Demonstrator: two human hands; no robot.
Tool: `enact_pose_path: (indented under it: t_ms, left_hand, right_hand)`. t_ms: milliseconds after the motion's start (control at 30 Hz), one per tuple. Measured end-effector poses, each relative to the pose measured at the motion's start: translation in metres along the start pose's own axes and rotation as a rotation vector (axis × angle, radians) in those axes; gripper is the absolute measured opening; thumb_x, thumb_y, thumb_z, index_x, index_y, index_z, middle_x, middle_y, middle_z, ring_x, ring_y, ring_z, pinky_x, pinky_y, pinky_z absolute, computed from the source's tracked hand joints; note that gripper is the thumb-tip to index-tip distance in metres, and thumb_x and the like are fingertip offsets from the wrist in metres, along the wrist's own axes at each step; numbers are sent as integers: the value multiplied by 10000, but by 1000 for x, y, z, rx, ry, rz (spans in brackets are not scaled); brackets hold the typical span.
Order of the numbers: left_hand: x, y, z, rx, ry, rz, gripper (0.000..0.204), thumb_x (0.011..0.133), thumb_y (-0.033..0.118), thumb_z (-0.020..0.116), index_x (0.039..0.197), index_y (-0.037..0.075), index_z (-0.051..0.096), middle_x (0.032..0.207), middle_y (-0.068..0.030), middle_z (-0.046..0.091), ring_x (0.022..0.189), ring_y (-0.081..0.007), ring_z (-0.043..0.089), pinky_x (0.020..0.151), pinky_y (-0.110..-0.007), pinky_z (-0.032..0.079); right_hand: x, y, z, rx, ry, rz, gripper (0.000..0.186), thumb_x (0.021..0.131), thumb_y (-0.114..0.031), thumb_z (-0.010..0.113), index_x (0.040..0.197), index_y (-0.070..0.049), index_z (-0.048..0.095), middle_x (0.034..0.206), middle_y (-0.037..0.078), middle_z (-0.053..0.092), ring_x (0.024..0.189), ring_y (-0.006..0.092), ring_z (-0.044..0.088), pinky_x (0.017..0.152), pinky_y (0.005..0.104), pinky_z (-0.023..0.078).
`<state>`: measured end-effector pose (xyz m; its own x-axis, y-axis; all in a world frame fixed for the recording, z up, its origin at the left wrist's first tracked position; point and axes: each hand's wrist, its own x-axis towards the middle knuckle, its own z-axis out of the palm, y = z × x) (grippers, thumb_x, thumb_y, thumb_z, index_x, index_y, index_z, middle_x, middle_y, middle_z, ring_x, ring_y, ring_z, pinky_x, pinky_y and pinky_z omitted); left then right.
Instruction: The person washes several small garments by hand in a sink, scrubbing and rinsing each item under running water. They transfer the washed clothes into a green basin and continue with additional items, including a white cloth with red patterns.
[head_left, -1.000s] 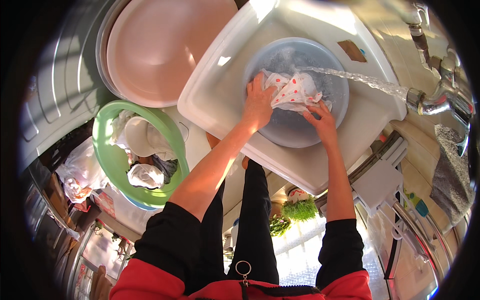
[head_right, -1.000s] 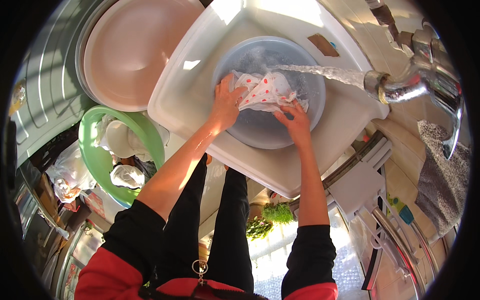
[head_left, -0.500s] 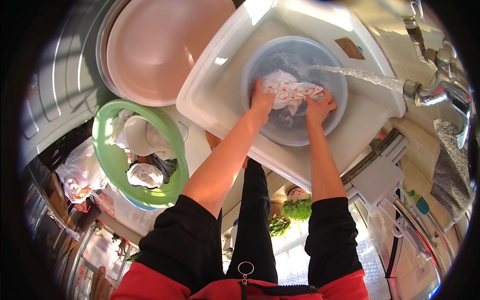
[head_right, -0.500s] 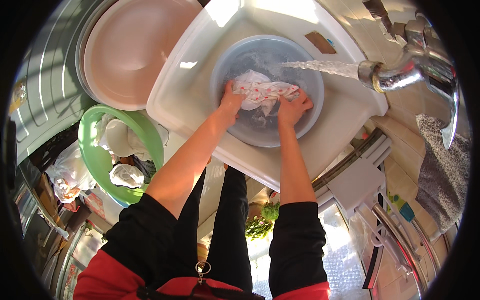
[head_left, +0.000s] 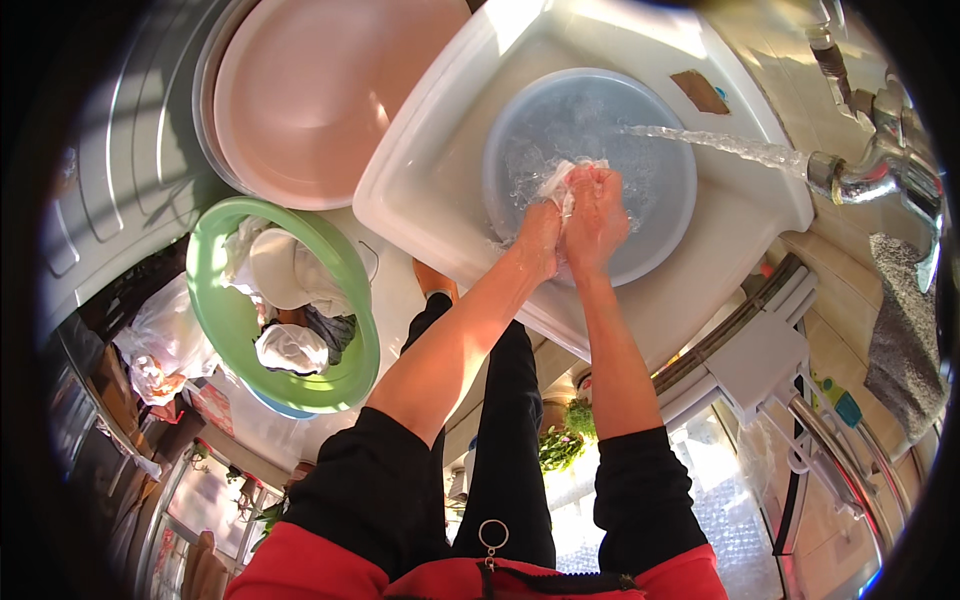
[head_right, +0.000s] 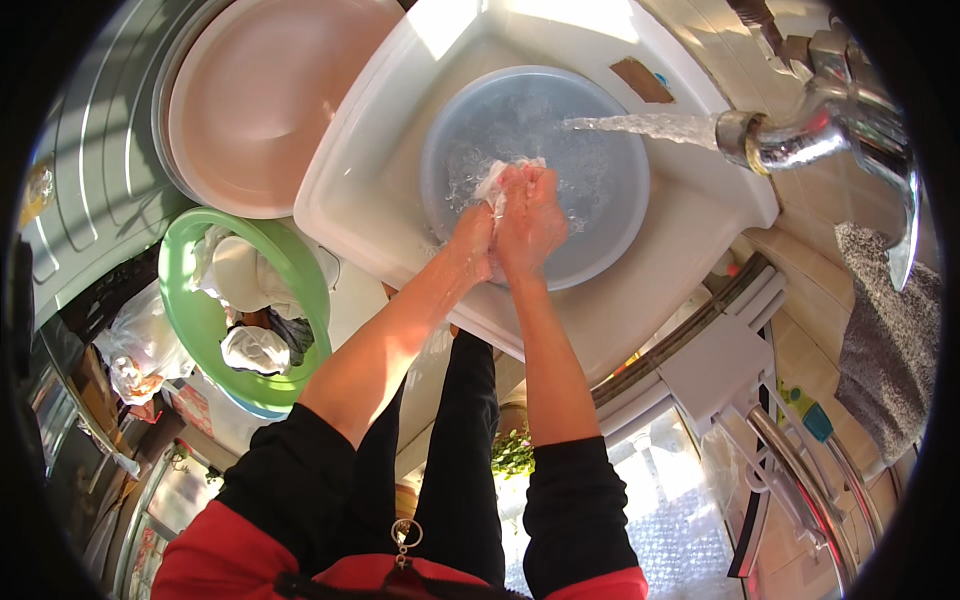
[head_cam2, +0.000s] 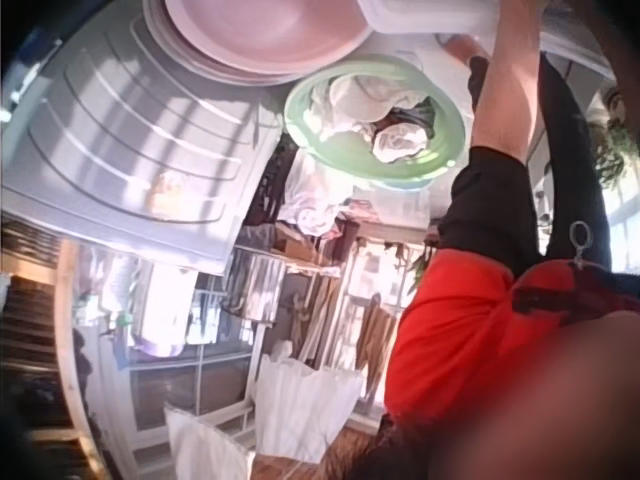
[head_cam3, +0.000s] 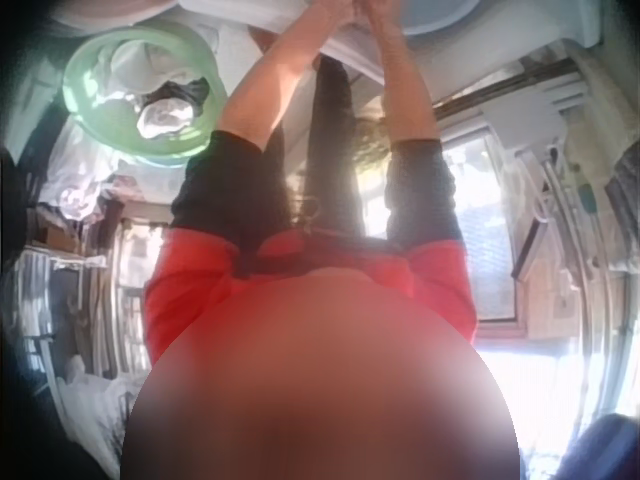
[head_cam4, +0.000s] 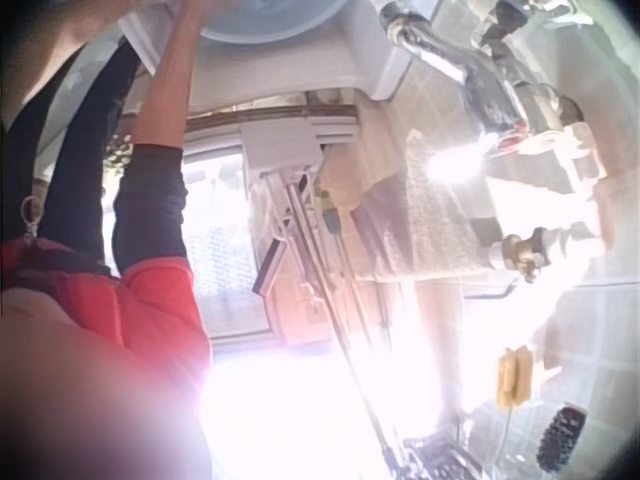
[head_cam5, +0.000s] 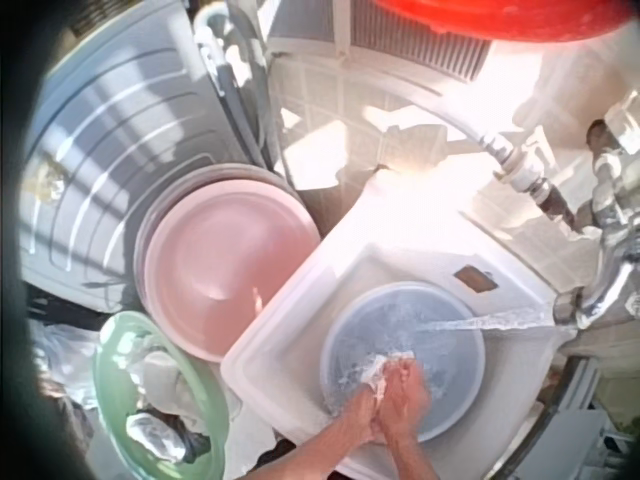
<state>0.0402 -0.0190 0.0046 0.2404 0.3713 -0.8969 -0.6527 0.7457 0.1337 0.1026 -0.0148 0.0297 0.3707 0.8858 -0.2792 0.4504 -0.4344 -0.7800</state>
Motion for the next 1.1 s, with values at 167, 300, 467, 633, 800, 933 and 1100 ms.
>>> enact_pose_path:
  t_ms: [167,300,467,633,800,933,1100]
  left_hand:
    - [-9,8,-4,243,-106,357,415,963,475,541,1026,85,669,901,-27,651,766,-112,604,731,-276,477]
    - [12,43,-31,684,214,851,329,879,192,673,1150,22,596,894,-26,619,851,-130,572,792,-294,470]
    - [8,38,-47,1018,276,907,207,850,55,647,1054,27,664,825,-18,611,750,-119,560,677,-270,463]
    - [-16,42,-31,644,134,673,155,888,77,627,1028,26,670,751,26,585,677,-93,510,623,-246,424]
    - [-63,35,-14,773,-6,836,148,920,126,622,1024,26,655,736,6,556,669,-81,471,623,-237,399]
    - [-107,25,-7,765,-1,804,158,952,157,593,1031,30,646,727,-3,529,655,-72,443,608,-231,376]
    - [-144,28,7,388,-51,692,218,1001,177,537,1134,22,614,835,17,571,707,-61,483,619,-216,381]
  right_hand:
    - [62,81,-36,203,82,86,275,949,-318,603,927,-48,555,871,93,648,672,247,618,565,325,503]
    - [58,98,-73,94,191,287,273,952,-286,600,944,-20,538,851,93,615,737,213,634,460,269,505]
    - [52,89,-78,-642,-126,102,197,891,-192,627,1030,-66,565,1095,89,595,915,326,611,720,445,537]
    - [69,96,-48,-855,190,-637,318,840,-202,664,1126,-108,561,1186,47,596,1161,282,528,759,464,492]
    - [63,87,-26,-742,-218,-281,185,863,-220,654,932,-59,594,973,90,592,914,305,589,708,424,478]
    - [35,50,-66,-487,47,-193,290,887,-255,653,772,-7,558,786,143,559,738,349,558,674,419,462]
    - [9,-18,-134,30,100,-4,394,959,-374,602,913,15,647,752,37,579,688,161,550,662,311,466]
